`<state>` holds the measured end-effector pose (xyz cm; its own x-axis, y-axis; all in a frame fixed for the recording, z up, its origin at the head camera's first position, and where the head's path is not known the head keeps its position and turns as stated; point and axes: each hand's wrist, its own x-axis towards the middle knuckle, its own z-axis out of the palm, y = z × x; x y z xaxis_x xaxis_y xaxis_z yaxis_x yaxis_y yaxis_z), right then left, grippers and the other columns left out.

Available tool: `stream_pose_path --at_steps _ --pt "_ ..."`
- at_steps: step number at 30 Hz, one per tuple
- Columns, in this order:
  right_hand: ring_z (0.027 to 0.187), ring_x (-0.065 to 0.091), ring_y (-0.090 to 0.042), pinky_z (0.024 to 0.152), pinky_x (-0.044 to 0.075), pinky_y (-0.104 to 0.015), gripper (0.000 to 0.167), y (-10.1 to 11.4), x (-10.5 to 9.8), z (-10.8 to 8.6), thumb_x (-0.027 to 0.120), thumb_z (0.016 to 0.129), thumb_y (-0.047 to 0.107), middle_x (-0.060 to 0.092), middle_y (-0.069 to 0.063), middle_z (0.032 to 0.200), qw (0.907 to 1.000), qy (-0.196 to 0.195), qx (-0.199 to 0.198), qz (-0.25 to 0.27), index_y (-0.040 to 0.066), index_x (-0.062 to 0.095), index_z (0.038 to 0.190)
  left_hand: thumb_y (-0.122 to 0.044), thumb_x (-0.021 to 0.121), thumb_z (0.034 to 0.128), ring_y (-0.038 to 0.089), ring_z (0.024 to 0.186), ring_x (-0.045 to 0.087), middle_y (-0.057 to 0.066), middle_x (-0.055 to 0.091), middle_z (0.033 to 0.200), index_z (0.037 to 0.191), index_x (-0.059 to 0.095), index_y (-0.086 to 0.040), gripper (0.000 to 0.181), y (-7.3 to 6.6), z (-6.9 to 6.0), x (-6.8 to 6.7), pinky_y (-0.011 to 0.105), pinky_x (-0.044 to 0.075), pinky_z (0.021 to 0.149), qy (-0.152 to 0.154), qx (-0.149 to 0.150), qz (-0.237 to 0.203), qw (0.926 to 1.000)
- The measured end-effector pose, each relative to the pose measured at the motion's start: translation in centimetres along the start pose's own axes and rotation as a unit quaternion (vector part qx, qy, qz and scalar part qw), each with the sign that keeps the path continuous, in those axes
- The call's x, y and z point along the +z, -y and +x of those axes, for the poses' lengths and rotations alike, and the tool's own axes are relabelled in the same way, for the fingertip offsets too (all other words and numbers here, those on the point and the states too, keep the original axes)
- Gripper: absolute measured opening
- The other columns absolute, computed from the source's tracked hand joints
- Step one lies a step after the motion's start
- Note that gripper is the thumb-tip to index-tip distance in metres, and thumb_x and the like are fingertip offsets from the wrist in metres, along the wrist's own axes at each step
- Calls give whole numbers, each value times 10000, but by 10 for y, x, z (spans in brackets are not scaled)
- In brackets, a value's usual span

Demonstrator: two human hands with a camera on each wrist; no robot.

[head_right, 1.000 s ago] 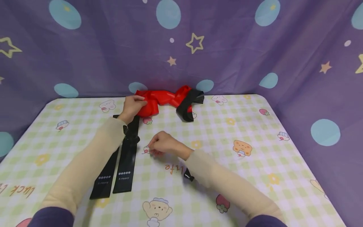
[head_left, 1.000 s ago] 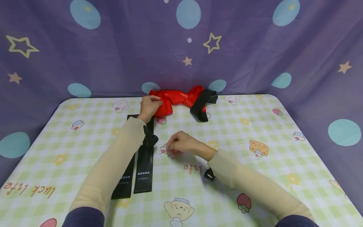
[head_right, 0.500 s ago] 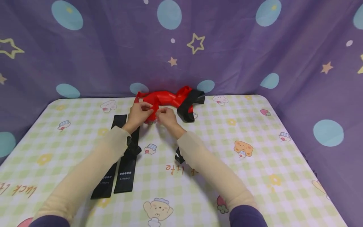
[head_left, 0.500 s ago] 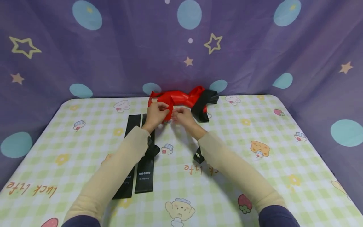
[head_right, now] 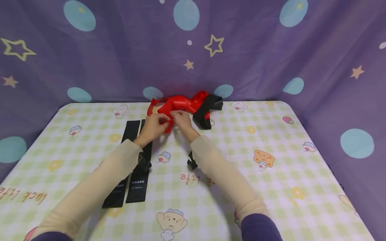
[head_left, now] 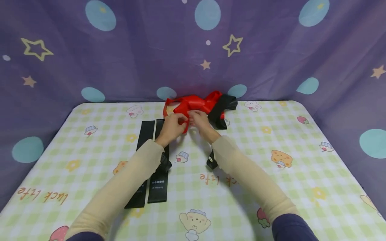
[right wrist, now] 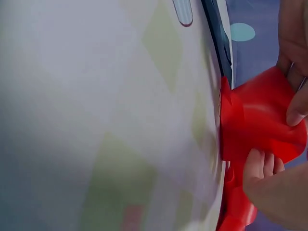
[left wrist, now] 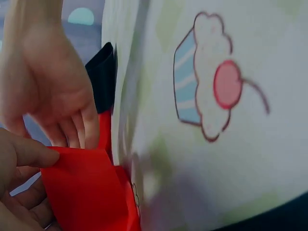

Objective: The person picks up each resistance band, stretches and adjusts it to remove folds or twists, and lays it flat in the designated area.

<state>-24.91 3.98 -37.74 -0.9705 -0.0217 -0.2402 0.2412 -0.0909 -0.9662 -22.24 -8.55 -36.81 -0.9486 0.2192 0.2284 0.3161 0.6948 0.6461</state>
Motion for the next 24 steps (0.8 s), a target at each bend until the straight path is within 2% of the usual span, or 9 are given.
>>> stream_pose_path --at_steps 4,9,13,16,20,24 --pt "840 528 -157 768 473 -228 351 2 0 3 584 930 152 606 -114 1103 9982 -110 -167 -573 -40 587 1224 -24 566 855 272 872 614 141 710 957 983 702 16 191 -5 -5 4 391 518 818 217 150 17 9997" --pt "905 561 -192 748 477 -219 348 2 2 5 616 890 132 624 -170 1170 9873 -286 -404 -1507 -29 608 1199 -12 569 850 233 744 580 110 705 879 952 708 0 173 -7 -14 6 325 508 700 372 109 2 9992" --pt "879 575 -188 752 484 -244 310 4 -2 6 634 860 147 668 -146 1096 9731 -486 -625 -2162 9 654 1137 -28 576 849 205 693 562 98 707 868 967 713 -8 183 -10 -19 5 290 470 635 386 138 46 9991" --pt "828 579 -188 703 464 -246 258 10 -7 5 624 844 149 691 -121 1000 9573 -681 -937 -2647 43 682 1073 -37 577 851 206 695 560 97 708 885 985 707 -8 189 -11 -20 4 293 476 643 389 81 52 9992" --pt "735 579 -202 621 445 -255 208 19 -13 2 591 837 134 685 -104 873 9364 -958 -1524 -3013 71 696 1006 -39 570 855 232 737 565 121 700 928 1024 685 16 211 -11 -20 3 335 514 703 416 7 -12 9991" --pt "660 574 -205 574 448 -264 199 32 -17 0 567 819 98 676 -96 792 9200 -1224 -2103 -3071 73 706 959 -44 574 859 256 782 574 153 687 973 1093 655 36 261 -11 -18 2 375 532 763 347 28 -30 9994"
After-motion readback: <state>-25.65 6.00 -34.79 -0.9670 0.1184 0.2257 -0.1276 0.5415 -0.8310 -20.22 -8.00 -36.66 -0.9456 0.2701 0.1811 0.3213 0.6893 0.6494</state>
